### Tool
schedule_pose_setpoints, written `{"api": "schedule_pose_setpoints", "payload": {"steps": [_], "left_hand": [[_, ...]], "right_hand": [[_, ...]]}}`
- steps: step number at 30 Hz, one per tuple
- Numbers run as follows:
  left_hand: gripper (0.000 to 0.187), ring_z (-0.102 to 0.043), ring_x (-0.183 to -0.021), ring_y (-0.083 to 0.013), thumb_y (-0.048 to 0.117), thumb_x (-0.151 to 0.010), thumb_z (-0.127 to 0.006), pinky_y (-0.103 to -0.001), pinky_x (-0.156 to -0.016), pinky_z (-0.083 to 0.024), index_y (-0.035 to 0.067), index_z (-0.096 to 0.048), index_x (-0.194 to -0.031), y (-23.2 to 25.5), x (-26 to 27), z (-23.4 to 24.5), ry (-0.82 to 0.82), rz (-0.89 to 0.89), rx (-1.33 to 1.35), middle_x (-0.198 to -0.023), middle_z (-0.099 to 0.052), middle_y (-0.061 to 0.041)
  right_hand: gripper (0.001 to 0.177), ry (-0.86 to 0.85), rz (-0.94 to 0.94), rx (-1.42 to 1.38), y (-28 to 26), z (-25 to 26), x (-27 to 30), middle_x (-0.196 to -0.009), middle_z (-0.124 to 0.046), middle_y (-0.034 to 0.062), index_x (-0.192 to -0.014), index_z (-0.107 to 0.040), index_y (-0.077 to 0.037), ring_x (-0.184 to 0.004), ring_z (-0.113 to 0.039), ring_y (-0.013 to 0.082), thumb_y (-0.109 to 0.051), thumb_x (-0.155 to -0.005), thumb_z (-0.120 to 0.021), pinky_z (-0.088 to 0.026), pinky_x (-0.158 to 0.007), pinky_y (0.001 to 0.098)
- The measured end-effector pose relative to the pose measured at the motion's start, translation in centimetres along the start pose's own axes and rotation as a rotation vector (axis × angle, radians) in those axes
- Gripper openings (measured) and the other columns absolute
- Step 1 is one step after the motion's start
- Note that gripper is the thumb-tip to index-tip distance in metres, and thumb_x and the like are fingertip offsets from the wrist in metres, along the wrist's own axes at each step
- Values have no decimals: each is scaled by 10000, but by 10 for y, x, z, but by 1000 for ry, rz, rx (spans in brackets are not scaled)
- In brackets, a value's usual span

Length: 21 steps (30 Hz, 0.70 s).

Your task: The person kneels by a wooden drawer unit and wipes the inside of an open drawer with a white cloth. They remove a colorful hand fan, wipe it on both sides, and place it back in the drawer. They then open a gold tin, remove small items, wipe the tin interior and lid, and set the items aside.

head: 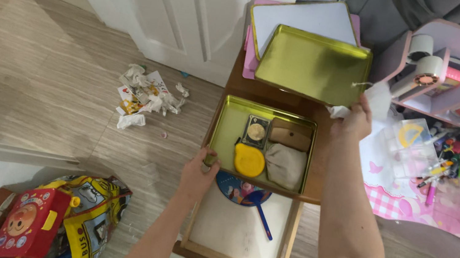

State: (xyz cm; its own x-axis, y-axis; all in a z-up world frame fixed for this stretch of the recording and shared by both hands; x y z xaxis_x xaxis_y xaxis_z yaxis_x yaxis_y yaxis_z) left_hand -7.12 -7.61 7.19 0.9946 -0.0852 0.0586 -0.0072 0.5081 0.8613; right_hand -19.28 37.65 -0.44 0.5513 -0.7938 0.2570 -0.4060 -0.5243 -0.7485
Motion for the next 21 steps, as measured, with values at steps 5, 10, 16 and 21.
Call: {"api": "schedule_pose_setpoints", "payload": {"steps": [5, 10, 16, 21], "left_hand": [[232, -714, -973, -397, 220, -895, -720, -440, -807, -553, 101, -641, -1079, -2, -1, -1, 40, -31, 29, -965, -748, -184], [230, -706, -985, -403, 216, -899, -721, -435, -815, -551, 96, -645, -1080, 0, -1, 1, 26, -24, 17, -980, -743, -191], [248, -702, -1015, -389, 240, -905, -719, -429, -825, -542, 102, -643, -1097, 2, 0, 2, -2, 47, 25, -1018, -740, -178], [309, -682, -1149, -357, 251, -910, -705, -404, -943, -521, 122, -641, -1183, -1, -3, 1, -57, 90, 71, -1172, -727, -173]], "right_hand": [[394, -176, -168, 37, 18, -18, 9, -1347, -602, 225, -1405, -531, 49, -1126, -683, 307, 11, -1034, -402, -627, -925, 422], [468, -268, -351, 320, 12, -36, 43, -1289, -573, 125, -1468, -497, 5, -1045, -649, 213, -9, -1024, -352, -607, -882, 375], [508, -374, -199, 480, -5, -20, 67, -1198, -604, 118, -1503, -556, -19, -968, -608, 176, 39, -1028, -385, -552, -833, 319], [510, -356, -109, 484, -38, -25, 114, -1263, -635, 118, -1468, -550, -48, -1028, -659, 164, 72, -996, -400, -572, -890, 297]]}}
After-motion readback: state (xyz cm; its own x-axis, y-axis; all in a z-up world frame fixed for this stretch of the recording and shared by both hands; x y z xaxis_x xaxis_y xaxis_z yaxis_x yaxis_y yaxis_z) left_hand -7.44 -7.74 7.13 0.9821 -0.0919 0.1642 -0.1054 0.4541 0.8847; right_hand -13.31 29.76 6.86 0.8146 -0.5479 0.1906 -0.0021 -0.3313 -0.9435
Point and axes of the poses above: each hand's wrist, its own x-axis away from the middle knuckle, its own z-axis out of the back of the hand, y = z × x, the point moved 2 cm from there along -x, towards the middle knuckle
